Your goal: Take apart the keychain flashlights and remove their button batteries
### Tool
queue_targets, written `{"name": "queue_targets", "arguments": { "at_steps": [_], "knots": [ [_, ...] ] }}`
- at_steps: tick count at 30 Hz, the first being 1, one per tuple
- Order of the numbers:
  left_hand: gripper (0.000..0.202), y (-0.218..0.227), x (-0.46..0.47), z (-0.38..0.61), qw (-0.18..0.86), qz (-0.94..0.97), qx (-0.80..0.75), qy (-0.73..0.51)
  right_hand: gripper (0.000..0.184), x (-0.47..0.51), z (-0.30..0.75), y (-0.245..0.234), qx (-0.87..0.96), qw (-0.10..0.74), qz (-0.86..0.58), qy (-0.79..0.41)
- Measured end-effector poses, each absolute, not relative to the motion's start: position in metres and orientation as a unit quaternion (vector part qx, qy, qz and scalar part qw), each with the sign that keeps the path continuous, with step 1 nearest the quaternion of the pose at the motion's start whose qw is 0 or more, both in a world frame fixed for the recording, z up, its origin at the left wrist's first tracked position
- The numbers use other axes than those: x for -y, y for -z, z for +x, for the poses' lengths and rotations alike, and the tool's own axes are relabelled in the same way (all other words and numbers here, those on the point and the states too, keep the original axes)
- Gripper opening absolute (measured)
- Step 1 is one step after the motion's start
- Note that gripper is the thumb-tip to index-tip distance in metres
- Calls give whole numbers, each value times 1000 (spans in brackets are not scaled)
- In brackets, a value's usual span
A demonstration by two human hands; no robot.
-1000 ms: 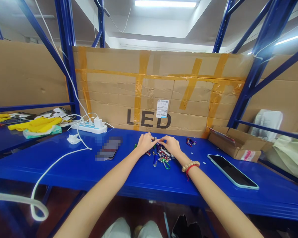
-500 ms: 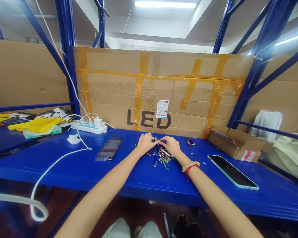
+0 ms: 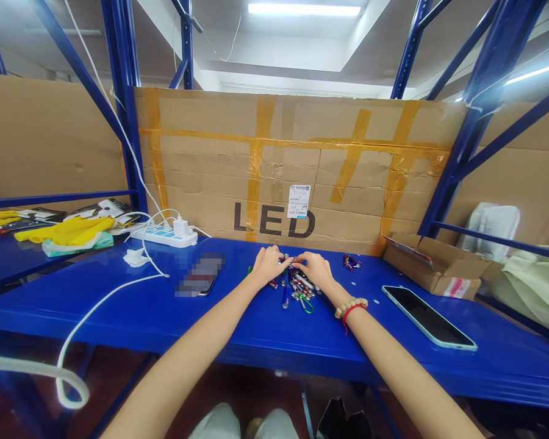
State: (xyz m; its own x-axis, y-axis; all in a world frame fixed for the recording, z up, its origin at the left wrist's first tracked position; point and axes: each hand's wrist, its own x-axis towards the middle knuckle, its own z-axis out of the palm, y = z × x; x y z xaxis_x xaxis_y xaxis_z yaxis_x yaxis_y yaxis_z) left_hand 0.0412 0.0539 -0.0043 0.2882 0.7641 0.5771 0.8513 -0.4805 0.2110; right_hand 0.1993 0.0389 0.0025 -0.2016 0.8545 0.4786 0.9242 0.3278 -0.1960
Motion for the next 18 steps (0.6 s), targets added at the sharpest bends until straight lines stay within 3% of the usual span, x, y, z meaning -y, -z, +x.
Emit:
{"name": "queue_targets", "arguments": {
  "at_steps": [18],
  "knots": [
    [44, 5, -55, 41, 68, -804, 500, 313, 17, -34, 196, -6, 764, 267, -585, 48]
  ]
}}
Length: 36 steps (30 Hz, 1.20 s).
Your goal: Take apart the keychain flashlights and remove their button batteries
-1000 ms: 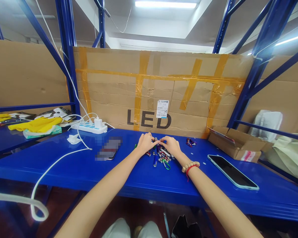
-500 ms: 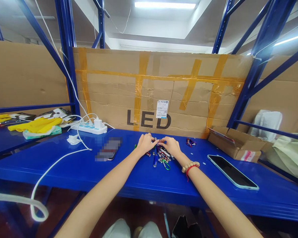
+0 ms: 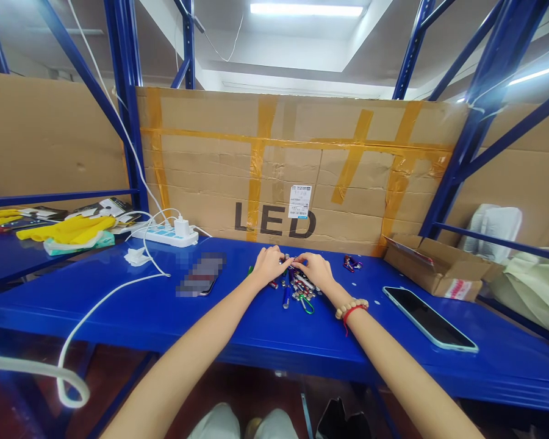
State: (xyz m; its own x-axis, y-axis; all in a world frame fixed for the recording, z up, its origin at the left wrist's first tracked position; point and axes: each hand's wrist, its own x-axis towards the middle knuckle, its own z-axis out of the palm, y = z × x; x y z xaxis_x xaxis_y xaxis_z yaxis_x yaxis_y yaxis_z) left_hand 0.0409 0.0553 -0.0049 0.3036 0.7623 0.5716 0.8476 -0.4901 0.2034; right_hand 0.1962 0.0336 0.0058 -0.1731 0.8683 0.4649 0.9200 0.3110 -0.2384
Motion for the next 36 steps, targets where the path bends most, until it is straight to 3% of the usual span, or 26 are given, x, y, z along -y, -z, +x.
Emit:
{"name": "queue_targets", "arguments": {
  "at_steps": [20, 29, 36],
  "knots": [
    [40, 0, -50, 40, 66, -808, 505, 295, 15, -38, 197, -4, 762, 308, -568, 31],
    [32, 6, -58, 42, 57, -802, 501, 321, 27, -40, 197, -1, 752, 332, -566, 66],
    [37, -1, -45, 43, 55, -790, 518, 324, 29, -42, 198, 2, 753, 324, -570, 59]
  ]
}}
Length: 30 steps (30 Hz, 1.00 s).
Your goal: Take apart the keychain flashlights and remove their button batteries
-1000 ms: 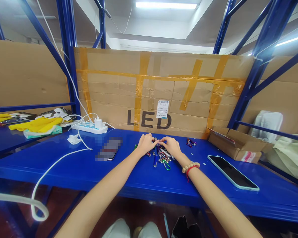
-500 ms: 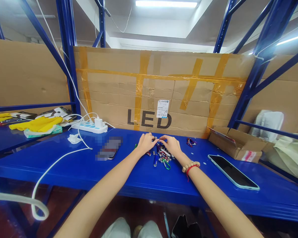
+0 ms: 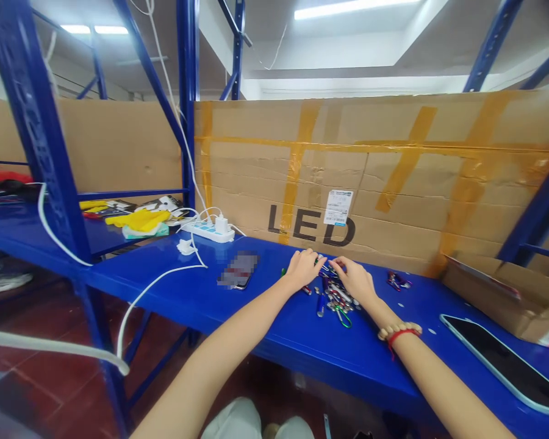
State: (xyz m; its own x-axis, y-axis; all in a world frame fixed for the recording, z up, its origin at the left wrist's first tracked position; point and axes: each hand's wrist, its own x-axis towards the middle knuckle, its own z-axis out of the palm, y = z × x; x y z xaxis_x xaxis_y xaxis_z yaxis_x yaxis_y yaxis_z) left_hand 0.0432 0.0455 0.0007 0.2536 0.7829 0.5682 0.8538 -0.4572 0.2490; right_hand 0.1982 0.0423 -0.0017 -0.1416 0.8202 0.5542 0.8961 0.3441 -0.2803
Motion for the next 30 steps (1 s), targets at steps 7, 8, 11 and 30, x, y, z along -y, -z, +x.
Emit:
{"name": "queue_targets", "arguments": {
  "at_steps": [7, 8, 11, 30],
  "knots": [
    [30, -5, -34, 41, -3, -800, 507, 319, 32, -49, 205, 7, 773, 366, -512, 82],
    [29, -5, -34, 41, -14, -806, 500, 317, 34, -50, 206, 8, 774, 376, -503, 86],
    [29, -3, -33, 39, -36, -820, 479, 313, 39, -50, 210, 8, 766, 410, -487, 91],
    [29, 2, -35, 51, -127, -835, 357, 398, 43, -30, 188, -21, 663, 602, -394, -208]
  ]
}}
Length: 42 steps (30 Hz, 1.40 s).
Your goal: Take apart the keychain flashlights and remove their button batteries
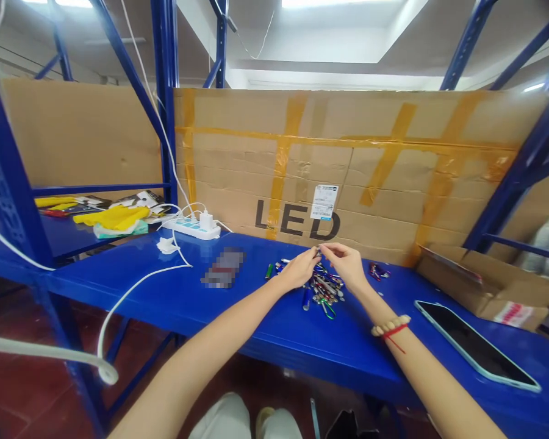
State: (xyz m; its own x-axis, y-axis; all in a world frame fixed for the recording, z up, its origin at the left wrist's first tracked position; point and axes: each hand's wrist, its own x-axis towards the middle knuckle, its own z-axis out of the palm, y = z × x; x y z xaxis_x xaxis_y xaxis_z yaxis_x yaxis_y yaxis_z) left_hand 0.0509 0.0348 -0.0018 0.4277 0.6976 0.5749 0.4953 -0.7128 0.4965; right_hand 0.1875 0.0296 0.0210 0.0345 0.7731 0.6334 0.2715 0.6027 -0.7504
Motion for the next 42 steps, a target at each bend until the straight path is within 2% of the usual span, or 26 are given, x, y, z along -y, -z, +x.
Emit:
{"name": "queue_targets", "arguments": {
  "at_steps": [4, 9, 18, 25, 30, 33, 37, 42],
  "knots": [
    [31, 4, -37, 53, 160, 819, -337, -436, 38, -30, 188, -21, 677, 601, -372, -208],
    [25, 1, -37, 50, 113, 815, -366, -435, 38, -34, 194, -19, 656, 618, -383, -202],
    [28, -4, -31, 40, 52, 843, -394, -363, 46, -34, 196, -14, 676, 575, -416, -197],
    [27, -4, -24, 44, 21, 863, -401, -307, 52, -35, 208, -12, 700, 493, -449, -257],
    [26, -6, -20, 48, -3, 867, -412, -281, 50, -30, 212, -17, 767, 420, -420, -242],
    [27, -6, -21, 48, -19, 866, -418, -275, 52, -29, 211, -17, 784, 417, -393, -239],
    [26, -4, -24, 48, -35, 876, -396, -274, 55, -30, 209, -15, 776, 400, -380, -305],
    [25, -8, -26, 48, -9, 858, -395, -329, 53, -31, 204, -18, 756, 442, -375, -304]
  ]
}}
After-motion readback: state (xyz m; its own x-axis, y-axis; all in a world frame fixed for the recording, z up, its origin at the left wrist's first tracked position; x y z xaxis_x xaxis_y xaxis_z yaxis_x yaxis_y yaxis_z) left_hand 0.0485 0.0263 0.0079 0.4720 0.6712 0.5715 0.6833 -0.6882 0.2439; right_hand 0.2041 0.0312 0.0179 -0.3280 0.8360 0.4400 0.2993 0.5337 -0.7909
